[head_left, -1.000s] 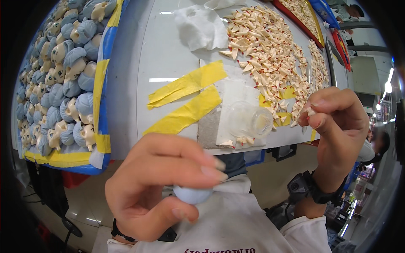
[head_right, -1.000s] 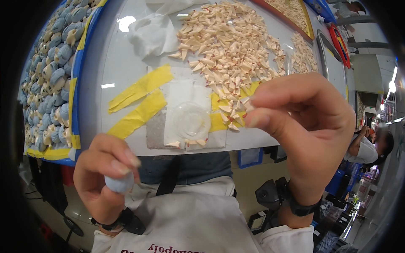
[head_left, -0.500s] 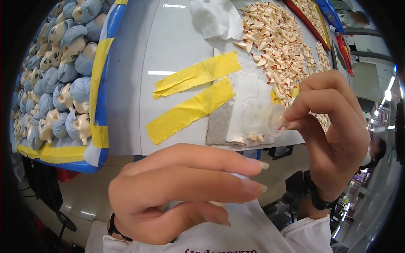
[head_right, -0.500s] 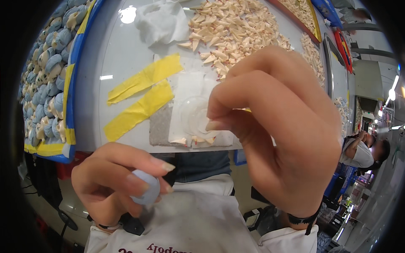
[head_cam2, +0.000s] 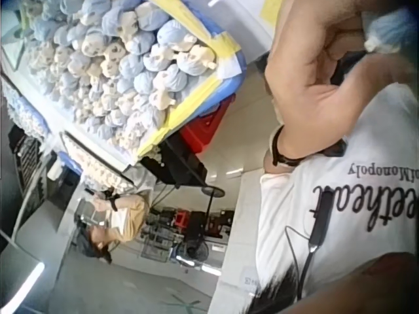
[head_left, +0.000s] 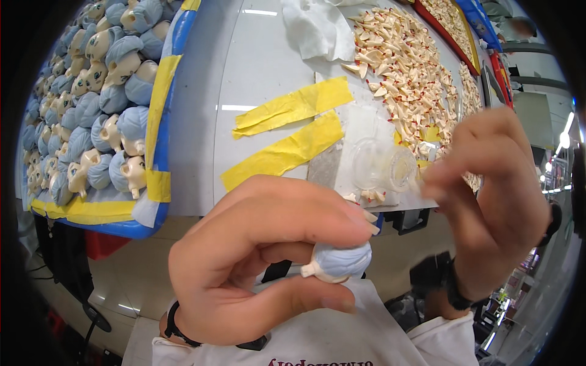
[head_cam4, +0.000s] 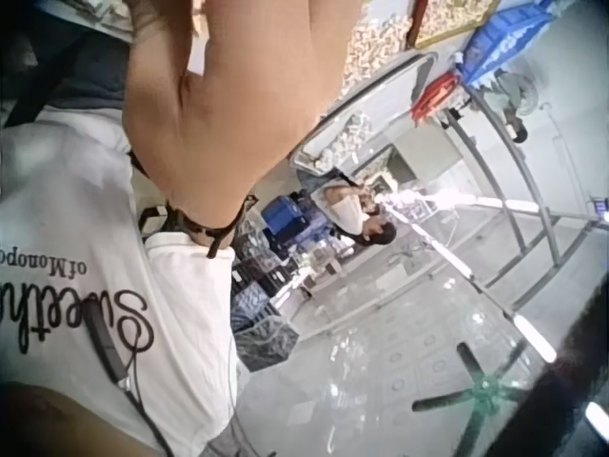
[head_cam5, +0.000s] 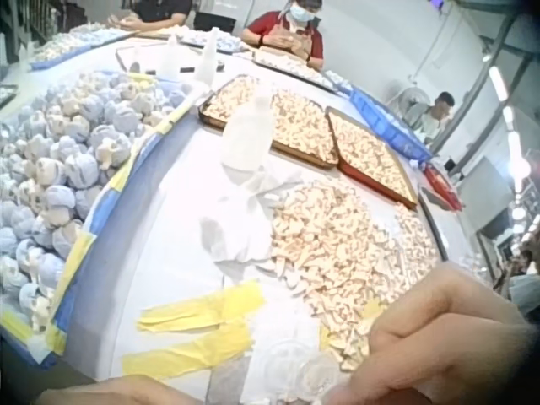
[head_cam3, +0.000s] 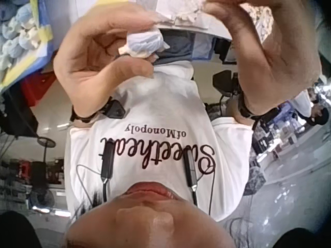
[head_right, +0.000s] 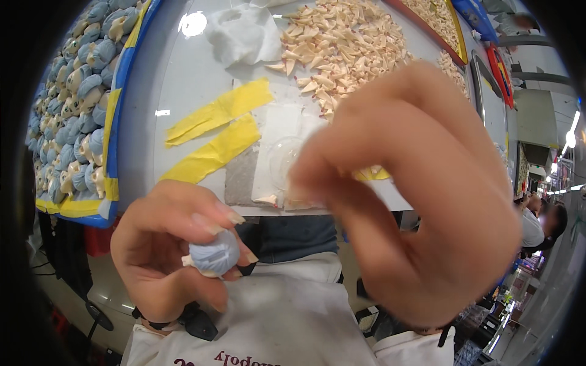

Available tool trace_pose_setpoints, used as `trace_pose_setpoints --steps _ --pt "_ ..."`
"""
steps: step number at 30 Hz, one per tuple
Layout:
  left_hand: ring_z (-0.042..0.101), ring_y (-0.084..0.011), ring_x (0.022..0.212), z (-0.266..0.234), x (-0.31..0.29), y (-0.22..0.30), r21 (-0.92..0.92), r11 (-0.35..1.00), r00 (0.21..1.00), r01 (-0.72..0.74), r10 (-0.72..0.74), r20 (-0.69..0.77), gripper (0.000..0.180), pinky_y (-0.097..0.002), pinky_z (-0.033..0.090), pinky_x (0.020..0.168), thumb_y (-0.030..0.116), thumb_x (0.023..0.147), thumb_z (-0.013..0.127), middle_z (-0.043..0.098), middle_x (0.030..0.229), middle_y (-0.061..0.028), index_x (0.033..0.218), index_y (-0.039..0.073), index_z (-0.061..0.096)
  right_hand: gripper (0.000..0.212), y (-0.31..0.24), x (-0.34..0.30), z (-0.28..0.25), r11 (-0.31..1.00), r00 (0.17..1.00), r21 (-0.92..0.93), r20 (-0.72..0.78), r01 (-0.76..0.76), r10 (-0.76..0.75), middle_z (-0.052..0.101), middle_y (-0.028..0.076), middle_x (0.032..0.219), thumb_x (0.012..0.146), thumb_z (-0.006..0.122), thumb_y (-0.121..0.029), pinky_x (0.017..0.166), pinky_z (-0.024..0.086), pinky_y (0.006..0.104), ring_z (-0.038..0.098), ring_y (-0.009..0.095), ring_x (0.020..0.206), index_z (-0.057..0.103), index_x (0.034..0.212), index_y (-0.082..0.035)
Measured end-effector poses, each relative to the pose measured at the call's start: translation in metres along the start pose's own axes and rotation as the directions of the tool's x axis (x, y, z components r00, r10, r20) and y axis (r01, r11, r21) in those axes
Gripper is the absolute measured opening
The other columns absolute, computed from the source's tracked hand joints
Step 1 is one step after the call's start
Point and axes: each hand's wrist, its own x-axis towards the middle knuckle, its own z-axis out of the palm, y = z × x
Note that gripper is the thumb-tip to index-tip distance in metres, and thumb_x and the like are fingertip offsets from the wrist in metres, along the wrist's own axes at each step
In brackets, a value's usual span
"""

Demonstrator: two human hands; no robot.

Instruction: The person assembles small figurines by hand, picking up tiny white and red-tipped pieces from a tray and attaching them to the heads of blue and white figures. The person places the completed figures into a blue tray on the left side of the workspace.

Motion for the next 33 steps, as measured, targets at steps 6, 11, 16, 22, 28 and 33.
trace_pose_setpoints --steps 6,11,16,22,28,33 --pt "0.061 -0.0236 0.076 0.006 0.005 -0.006 0.067 0.987 0.989 -0.146 0.145 0.016 0.041 -0.0277 0.051 0.065 0.011 0.066 0.078 0.054 0.094 -0.0208 0.096 -0.003 0.054 0.022 0.001 -0.028 -0.010 0.950 0.987 0.312 0.156 -0.005 -0.046 0.046 0.003 0.070 0.064 0.068 -0.001 0.052 0.030 0.0235 0.041 0.011 0.059 0.054 0.078 -0.011" --pt "0.057 -0.0209 0.082 0.010 -0.002 0.006 0.400 0.887 0.972 -0.232 0.224 0.067 0.042 -0.0278 0.047 0.073 0.012 0.064 0.079 0.055 0.093 -0.0197 0.095 -0.004 0.055 0.032 -0.014 -0.024 -0.015 0.975 0.967 0.222 0.243 0.022 -0.078 0.048 0.003 0.070 0.060 0.067 0.004 0.048 0.030 0.0243 0.041 0.011 0.053 0.053 0.084 -0.011" --pt "0.056 -0.0185 0.076 0.013 0.003 0.001 0.557 0.749 0.926 -0.359 0.363 0.109 0.044 -0.0234 0.046 0.063 0.017 0.065 0.079 0.054 0.092 -0.0177 0.096 -0.003 0.055 0.034 0.000 -0.036 0.001 0.950 0.992 0.302 0.061 0.085 -0.109 0.051 0.005 0.072 0.060 0.066 0.007 0.047 0.031 0.0243 0.045 0.012 0.053 0.053 0.087 -0.010" --pt "0.056 -0.0175 0.071 0.000 -0.005 -0.001 0.504 0.859 0.964 -0.096 0.206 -0.168 0.053 -0.0209 0.044 0.054 0.030 0.064 0.078 0.047 0.094 -0.0126 0.099 0.000 0.051 0.020 0.047 -0.015 -0.048 0.930 0.929 0.085 -0.064 -0.358 0.364 0.056 0.007 0.089 0.072 0.058 0.003 0.078 0.040 0.0263 0.050 0.013 0.082 0.053 0.092 0.002" --pt "0.056 -0.0166 0.067 -0.002 0.009 0.003 0.610 0.756 0.968 -0.236 0.239 0.078 0.053 -0.0214 0.043 0.053 0.030 0.063 0.078 0.045 0.096 -0.0123 0.099 0.002 0.051 0.015 0.086 -0.001 -0.046 0.926 0.912 -0.252 0.232 -0.280 0.339 0.056 0.008 0.074 0.067 0.060 0.001 0.062 0.042 0.0284 0.054 0.019 0.068 0.057 0.082 -0.001" --pt "0.055 -0.0157 0.066 -0.005 0.007 0.003 0.601 0.775 0.972 -0.196 0.234 0.015 0.052 -0.0207 0.042 0.051 0.030 0.065 0.078 0.044 0.097 -0.0126 0.099 0.002 0.050 0.009 0.092 0.000 -0.048 0.960 0.962 -0.200 0.150 -0.196 0.228 0.056 0.008 0.070 0.066 0.061 0.002 0.061 0.042 0.0280 0.055 0.019 0.064 0.057 0.074 0.000"
